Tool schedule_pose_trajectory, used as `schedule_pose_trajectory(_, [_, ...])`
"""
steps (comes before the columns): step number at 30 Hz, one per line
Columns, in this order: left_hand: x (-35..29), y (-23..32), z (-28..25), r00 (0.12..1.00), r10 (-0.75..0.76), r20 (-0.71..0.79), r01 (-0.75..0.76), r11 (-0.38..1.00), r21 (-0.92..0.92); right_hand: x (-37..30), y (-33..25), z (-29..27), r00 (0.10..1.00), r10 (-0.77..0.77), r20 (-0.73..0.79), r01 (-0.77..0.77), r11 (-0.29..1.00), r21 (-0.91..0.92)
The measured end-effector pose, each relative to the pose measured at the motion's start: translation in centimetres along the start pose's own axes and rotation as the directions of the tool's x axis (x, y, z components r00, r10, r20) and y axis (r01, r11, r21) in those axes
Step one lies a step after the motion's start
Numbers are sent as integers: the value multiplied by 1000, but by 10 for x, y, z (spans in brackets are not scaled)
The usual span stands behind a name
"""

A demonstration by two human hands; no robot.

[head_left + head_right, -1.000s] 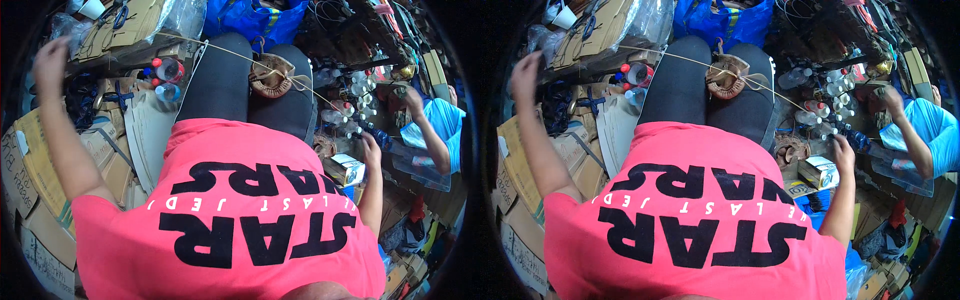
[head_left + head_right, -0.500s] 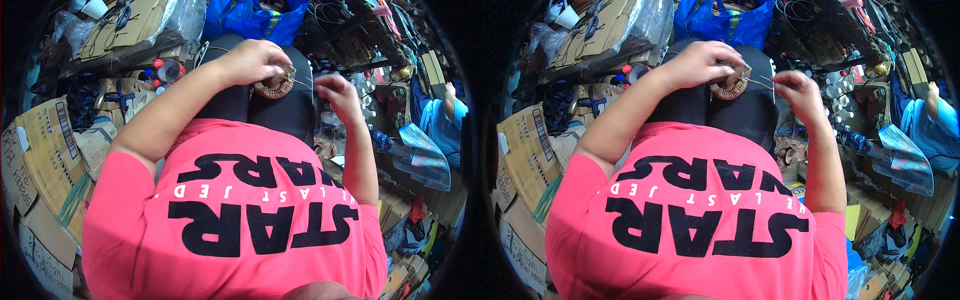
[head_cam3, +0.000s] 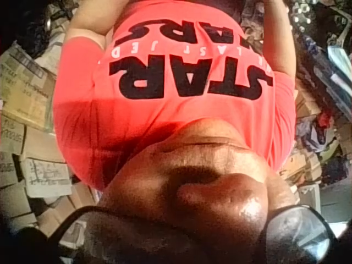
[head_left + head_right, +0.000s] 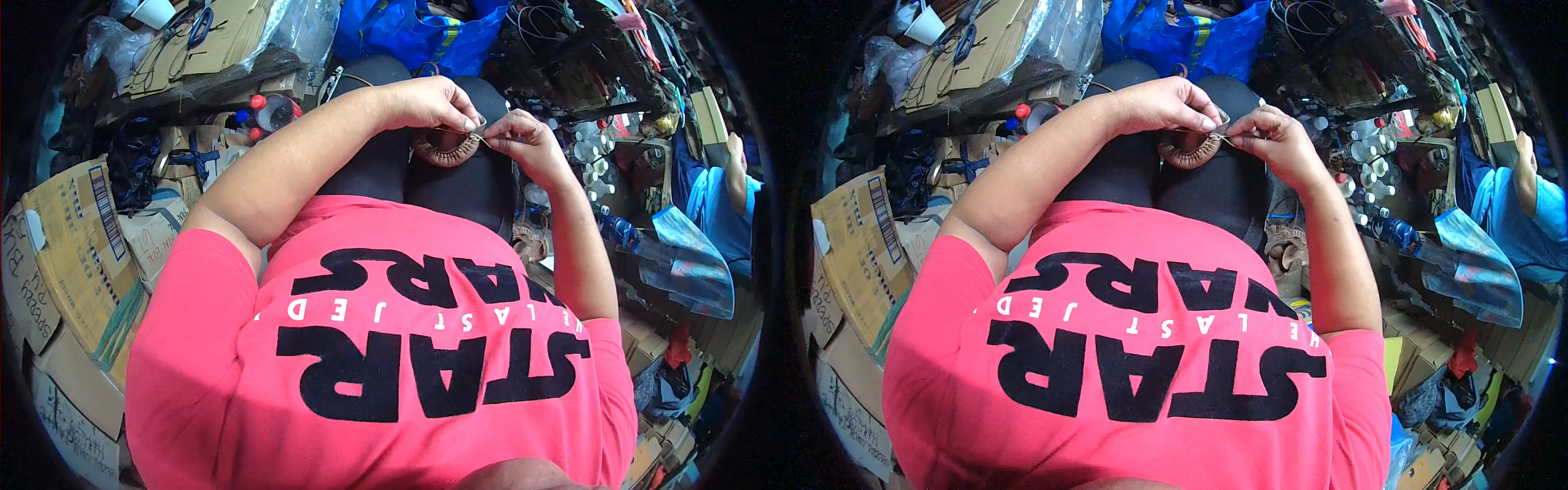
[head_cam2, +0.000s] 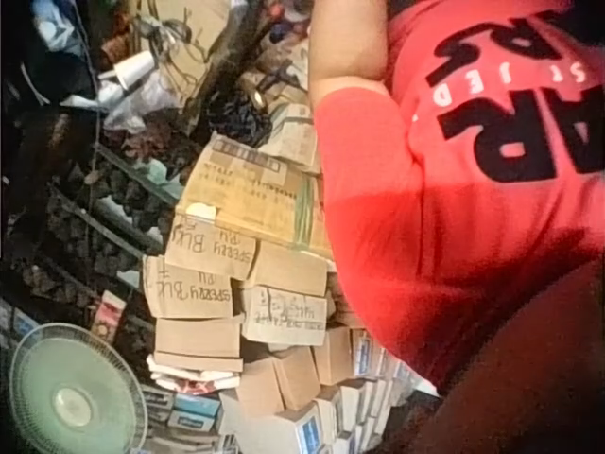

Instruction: Stitching or sewing together parts of a leather shoe by hand.

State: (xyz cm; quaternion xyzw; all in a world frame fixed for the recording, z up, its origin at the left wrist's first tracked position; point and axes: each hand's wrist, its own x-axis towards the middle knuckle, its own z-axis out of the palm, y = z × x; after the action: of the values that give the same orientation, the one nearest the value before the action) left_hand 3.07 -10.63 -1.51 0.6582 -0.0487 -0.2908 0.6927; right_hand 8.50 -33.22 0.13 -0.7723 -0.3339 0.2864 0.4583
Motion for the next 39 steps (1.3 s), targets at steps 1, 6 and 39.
schedule_pose_trajectory(1, [0,-1,-1,1000,1,-2,-1,1000,-3,-3,7,1,999,-39,-31,37,997,-63])
schedule_pose_trajectory(6, [-3,-4,-1,997,-38,71,45,994,-96,-20,0,19,983,-97,-157,83,992,-97])
schedule_pose_trajectory(39, [-96,-10,-7,778,537,-328,26,493,870,-16,1,10,999,5,-49,-15,980,-196])
